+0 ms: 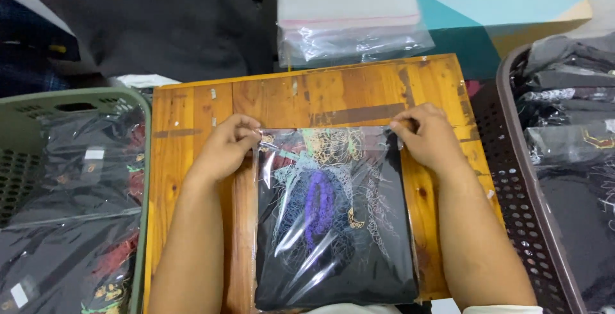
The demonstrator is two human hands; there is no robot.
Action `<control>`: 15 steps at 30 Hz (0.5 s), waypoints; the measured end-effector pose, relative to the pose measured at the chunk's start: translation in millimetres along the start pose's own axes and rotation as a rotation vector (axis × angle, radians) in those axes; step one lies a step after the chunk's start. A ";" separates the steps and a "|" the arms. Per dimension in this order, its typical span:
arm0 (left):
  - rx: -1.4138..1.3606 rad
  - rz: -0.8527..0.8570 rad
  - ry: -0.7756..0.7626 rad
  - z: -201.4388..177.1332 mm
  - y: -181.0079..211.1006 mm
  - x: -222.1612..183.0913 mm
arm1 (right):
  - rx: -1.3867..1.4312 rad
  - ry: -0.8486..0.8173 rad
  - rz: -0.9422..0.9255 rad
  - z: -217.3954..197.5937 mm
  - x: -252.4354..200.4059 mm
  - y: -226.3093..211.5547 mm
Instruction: Packaging folded t-shirts into clear plastic bags and placing them into a storage basket.
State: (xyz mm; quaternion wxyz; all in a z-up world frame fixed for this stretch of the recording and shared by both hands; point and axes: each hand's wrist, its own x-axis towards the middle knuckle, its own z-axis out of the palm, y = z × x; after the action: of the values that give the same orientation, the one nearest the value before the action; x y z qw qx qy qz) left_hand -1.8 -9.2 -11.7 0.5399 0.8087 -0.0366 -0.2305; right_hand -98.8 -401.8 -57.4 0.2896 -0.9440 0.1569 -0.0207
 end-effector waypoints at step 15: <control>0.327 0.144 0.063 -0.3 2.4 -2.2 | -0.115 0.007 -0.323 -12.5 -13.2 -13.9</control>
State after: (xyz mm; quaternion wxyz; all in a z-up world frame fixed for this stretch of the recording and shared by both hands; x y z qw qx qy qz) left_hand -3.2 -9.2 -8.7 0.4172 0.8878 -0.1145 -0.1570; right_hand -109.0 -393.6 -38.6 0.2273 -0.9719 0.0051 -0.0615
